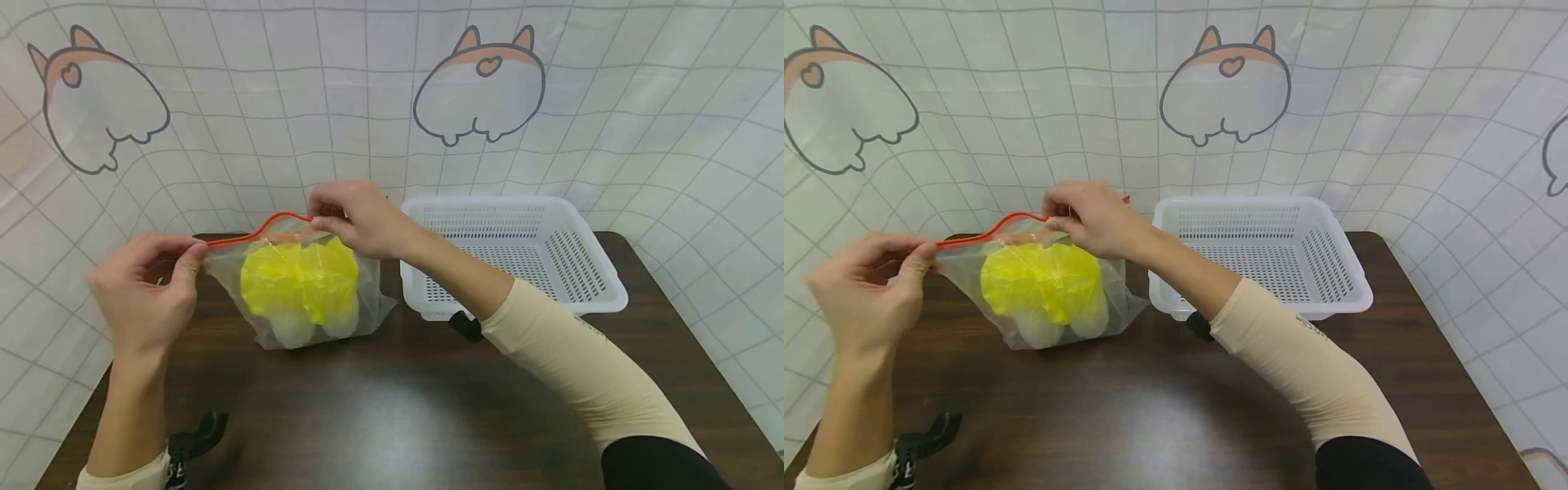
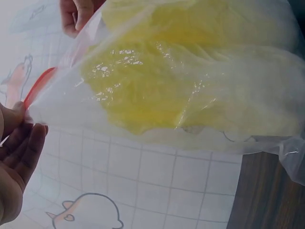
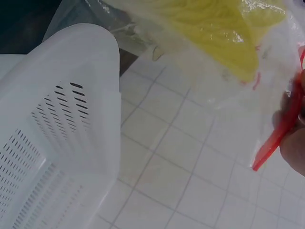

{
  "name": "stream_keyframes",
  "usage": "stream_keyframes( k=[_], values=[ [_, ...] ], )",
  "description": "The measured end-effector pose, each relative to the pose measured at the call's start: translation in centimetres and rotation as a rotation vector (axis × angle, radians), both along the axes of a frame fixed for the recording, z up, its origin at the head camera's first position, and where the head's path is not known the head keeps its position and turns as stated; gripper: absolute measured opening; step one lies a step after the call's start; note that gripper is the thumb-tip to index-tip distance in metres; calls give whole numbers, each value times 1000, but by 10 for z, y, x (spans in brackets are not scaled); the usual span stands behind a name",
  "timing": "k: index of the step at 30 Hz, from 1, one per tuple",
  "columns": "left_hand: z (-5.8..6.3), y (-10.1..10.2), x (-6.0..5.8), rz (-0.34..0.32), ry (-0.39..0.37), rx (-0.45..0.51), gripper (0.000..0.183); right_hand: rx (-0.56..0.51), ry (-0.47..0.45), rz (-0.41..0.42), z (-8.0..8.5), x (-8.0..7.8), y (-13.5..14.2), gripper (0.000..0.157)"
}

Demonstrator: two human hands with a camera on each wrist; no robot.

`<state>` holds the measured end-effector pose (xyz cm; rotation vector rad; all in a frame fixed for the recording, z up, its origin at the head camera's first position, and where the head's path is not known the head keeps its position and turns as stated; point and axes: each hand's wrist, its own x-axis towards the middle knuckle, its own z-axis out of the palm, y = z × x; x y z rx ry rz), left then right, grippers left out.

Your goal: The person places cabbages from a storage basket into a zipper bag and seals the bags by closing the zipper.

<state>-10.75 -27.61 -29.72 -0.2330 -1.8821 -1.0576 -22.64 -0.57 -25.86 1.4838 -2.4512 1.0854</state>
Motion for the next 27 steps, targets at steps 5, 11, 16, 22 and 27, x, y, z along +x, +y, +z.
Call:
stream_keyframes(
  k=[5, 11, 16, 22, 27],
  values=[
    [-2, 0, 1, 14, 8, 36, 8, -23, -22, -40, -5, -2, 1, 7],
    [-3, 1, 1, 40, 3, 41, 9, -52, -18, -66, -11, -4, 0, 7],
    [-2, 3, 0, 53, 24, 65, 9, -66, -12, -45, -12, -4, 0, 7],
    [0, 5, -2, 120, 25, 109, 13, -48, -8, 35, -10, -4, 2, 6],
    [0, 0, -4, 194, -2, 107, 17, -14, 5, 47, -8, -4, 6, 7]
  ],
)
